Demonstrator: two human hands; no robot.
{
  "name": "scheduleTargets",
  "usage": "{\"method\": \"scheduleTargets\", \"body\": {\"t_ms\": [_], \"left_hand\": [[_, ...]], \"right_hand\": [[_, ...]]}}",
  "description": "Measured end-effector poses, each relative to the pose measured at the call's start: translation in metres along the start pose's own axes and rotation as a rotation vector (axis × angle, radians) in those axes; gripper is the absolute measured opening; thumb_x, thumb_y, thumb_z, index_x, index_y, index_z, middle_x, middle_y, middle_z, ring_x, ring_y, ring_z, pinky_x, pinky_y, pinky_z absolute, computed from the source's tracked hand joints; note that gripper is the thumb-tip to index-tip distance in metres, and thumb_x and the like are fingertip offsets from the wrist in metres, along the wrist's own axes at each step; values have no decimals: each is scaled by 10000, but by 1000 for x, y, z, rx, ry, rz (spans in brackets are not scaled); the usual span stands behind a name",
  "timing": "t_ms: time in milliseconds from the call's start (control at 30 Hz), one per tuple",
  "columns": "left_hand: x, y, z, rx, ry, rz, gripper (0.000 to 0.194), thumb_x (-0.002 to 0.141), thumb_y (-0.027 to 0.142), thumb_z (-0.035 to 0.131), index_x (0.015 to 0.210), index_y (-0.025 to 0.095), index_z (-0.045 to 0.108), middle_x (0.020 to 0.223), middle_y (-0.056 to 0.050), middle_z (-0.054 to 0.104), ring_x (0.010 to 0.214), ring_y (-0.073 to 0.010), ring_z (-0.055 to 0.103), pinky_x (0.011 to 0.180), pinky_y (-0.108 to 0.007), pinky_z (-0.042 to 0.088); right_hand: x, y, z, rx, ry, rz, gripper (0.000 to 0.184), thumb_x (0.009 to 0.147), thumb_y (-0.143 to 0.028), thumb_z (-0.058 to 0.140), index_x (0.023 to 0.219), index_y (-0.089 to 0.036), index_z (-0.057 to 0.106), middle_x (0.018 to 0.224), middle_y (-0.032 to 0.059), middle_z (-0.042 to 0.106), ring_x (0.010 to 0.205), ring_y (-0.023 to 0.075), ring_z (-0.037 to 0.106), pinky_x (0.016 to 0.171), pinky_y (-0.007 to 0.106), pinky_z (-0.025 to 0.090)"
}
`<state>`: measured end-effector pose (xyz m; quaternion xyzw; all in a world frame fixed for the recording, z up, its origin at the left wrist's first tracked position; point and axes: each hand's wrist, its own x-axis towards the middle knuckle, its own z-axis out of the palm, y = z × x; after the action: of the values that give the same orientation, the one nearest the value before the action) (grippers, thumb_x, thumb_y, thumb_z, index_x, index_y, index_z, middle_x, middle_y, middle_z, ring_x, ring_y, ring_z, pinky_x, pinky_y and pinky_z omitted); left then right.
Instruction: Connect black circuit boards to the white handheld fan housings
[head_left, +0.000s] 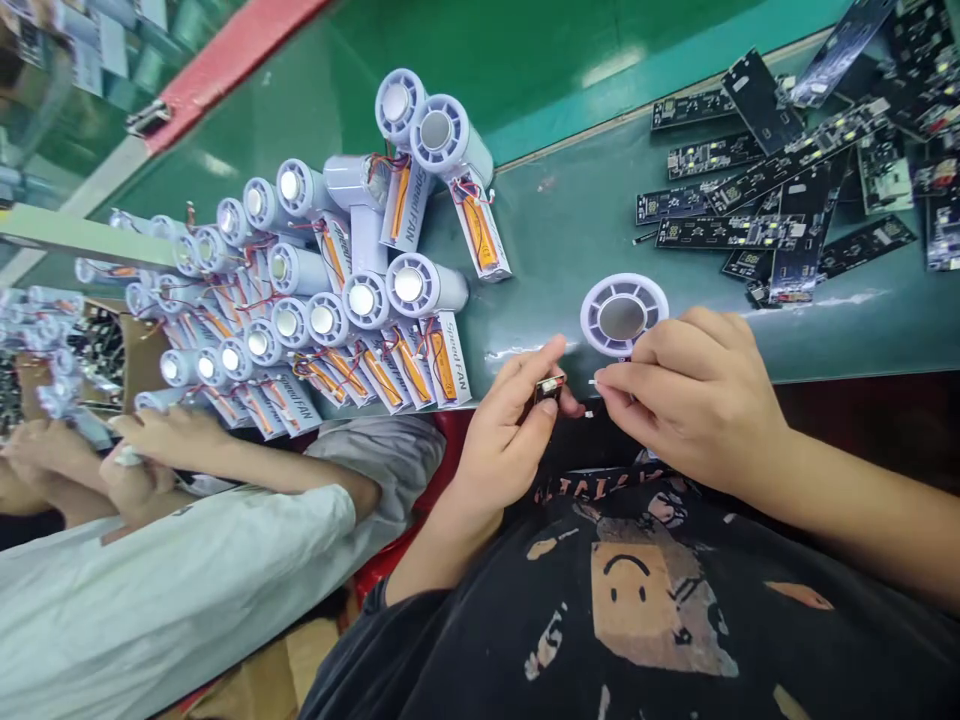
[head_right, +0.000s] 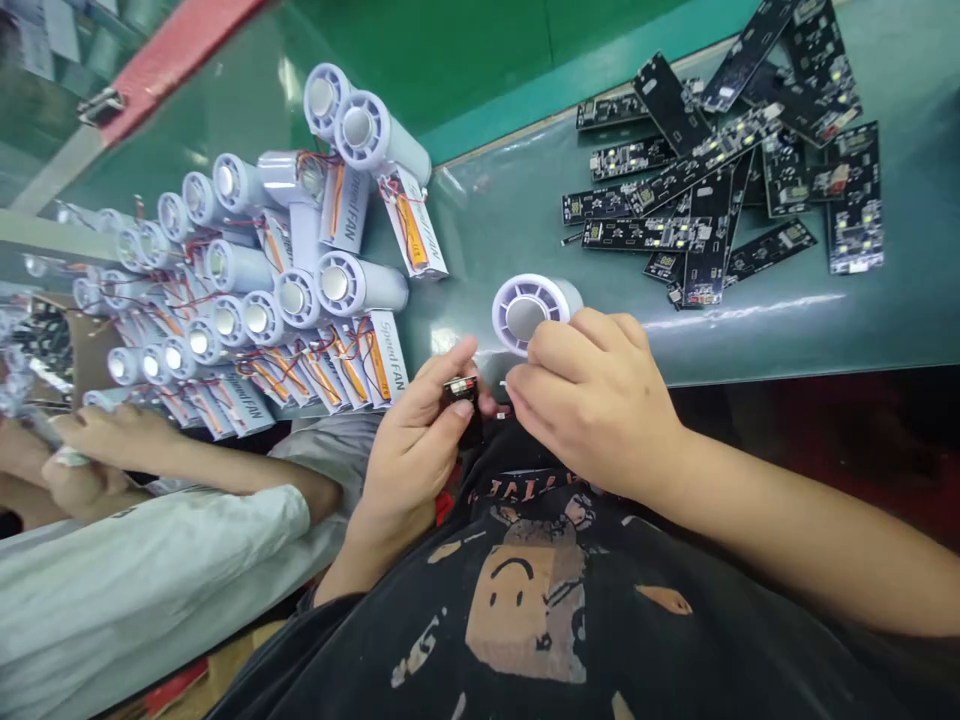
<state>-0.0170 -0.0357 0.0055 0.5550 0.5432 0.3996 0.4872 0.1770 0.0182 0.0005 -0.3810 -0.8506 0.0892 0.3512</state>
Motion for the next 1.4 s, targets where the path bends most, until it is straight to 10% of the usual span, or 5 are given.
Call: {"method": "scheduleTargets", "body": {"t_ms": [533,1400], "left_hand": [[6,18,3,730,176,277,360,925,85,577,1218,265,683,1204,-8,737,1124,-140,690,1007,-316,573],[12,23,12,663,110,264,273,910,147,615,1156,221,708,1145,-25,750,1052,-156,698,973,-324,577]], "right_hand": [[8,-6,4,-38,-20,27,311,925,-218,556,615,-208,578,712,30,553,713,169,458,636,369,251],[11,-4,3,-166,-54,-48,283,906,-161,557,629,-220,554,635,32,459,713,196,422,650,385,275]]}}
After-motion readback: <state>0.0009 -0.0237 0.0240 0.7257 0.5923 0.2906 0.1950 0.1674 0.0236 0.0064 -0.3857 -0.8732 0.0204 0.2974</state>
